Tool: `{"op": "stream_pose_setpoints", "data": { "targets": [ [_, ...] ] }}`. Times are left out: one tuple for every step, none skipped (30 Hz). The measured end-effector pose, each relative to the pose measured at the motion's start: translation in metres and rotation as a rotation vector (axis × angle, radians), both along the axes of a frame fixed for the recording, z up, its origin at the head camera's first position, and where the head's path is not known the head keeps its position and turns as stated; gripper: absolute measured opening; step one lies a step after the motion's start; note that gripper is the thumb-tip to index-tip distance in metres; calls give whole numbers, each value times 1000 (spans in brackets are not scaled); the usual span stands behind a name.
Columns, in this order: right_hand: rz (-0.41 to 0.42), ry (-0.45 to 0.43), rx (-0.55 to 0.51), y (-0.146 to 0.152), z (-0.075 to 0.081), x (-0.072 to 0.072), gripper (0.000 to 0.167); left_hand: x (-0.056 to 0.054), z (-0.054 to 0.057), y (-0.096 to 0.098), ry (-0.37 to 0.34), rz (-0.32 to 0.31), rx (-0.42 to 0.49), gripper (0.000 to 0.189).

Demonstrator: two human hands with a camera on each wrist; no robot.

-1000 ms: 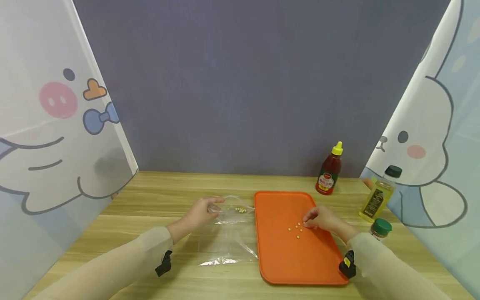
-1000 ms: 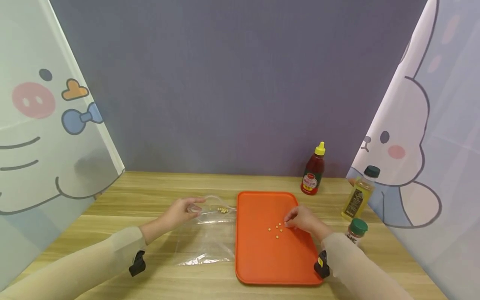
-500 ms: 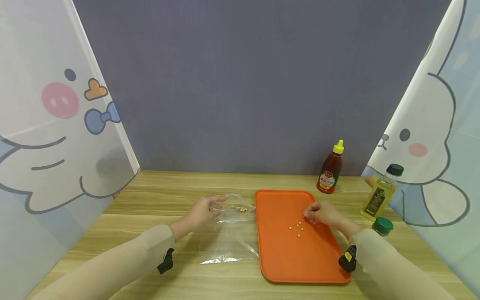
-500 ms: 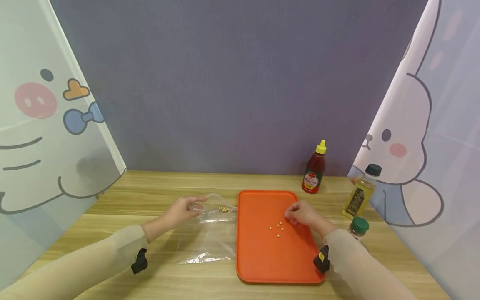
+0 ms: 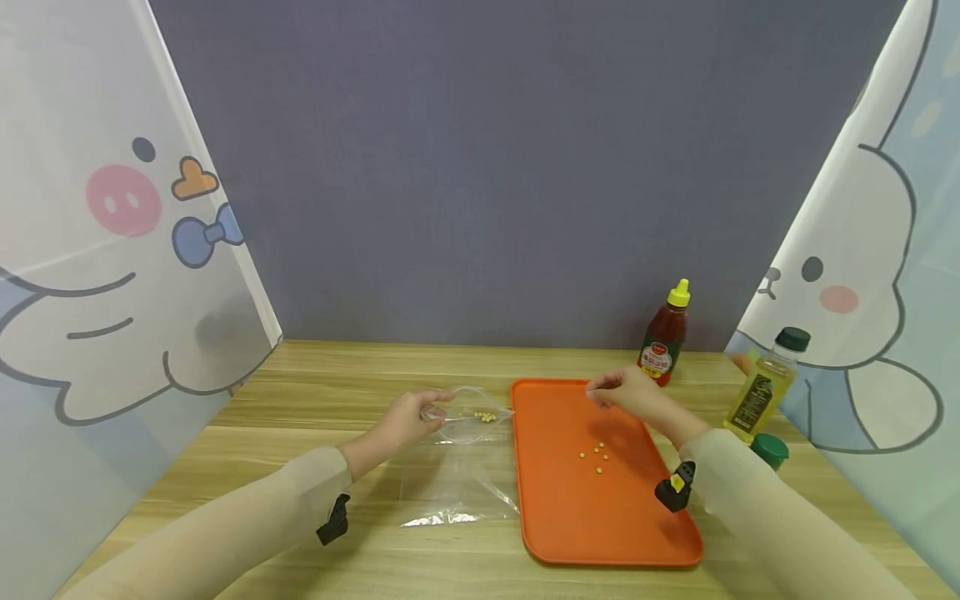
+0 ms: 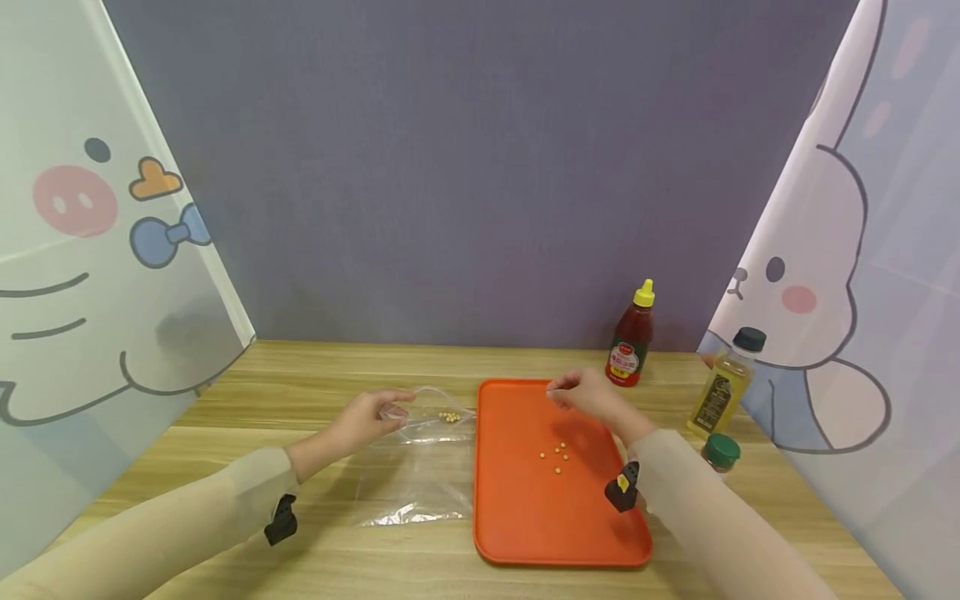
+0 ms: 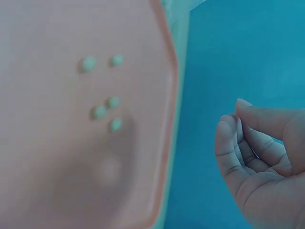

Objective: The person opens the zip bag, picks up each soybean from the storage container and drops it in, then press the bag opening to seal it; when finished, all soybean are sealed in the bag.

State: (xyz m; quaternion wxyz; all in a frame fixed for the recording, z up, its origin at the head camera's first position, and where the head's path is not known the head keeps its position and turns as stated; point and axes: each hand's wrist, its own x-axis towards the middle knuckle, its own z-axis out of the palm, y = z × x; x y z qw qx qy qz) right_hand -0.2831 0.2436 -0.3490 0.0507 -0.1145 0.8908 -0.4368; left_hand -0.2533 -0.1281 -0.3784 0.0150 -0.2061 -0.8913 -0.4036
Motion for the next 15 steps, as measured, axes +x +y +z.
{"op": "stream_pose_setpoints", "data": {
  "targets": [
    [6,-2,0,-4,3,-1,26,0,0,0,0,-1,-1,43],
    [6,-5,-3,-8,6,-2,25,0,0,0,0,-1,-3,43],
    [11,-5,-5,-11,8,-4,26,0,0,-1,-1,0,-5,43],
    [18,1,-10,-16,10,-5,26,0,0,-1,-4,1,-4,43],
    [28,10,-11,-20,12,-7,27,0,0,-1,-8,2,-3,43],
    [33,18,-15,-25,14,-8,27,0,0,-1,-14,3,1,44],
    [42,27,-21,-30,15,-9,27,0,0,0,-20,4,2,44],
    [46,34,-27,-35,16,-10,25,0,0,0,-23,4,2,44],
    [54,41,-36,-41,17,-11,25,0,-1,0,-27,5,5,44],
    [61,47,-43,-46,18,-11,24,0,-1,0,-28,6,7,45],
    [71,50,-55,-52,18,-12,24,0,-1,1,-30,6,8,45],
    [80,49,-68,-58,19,-11,24,0,0,1,-31,7,9,45],
    [92,49,-82,-64,19,-11,24,0,0,2,-30,8,9,45],
    [101,47,-96,-70,19,-11,24,0,0,2,-27,8,11,44],
    [111,47,-112,-76,19,-11,24,0,0,2,-24,10,11,44]
  ]
}}
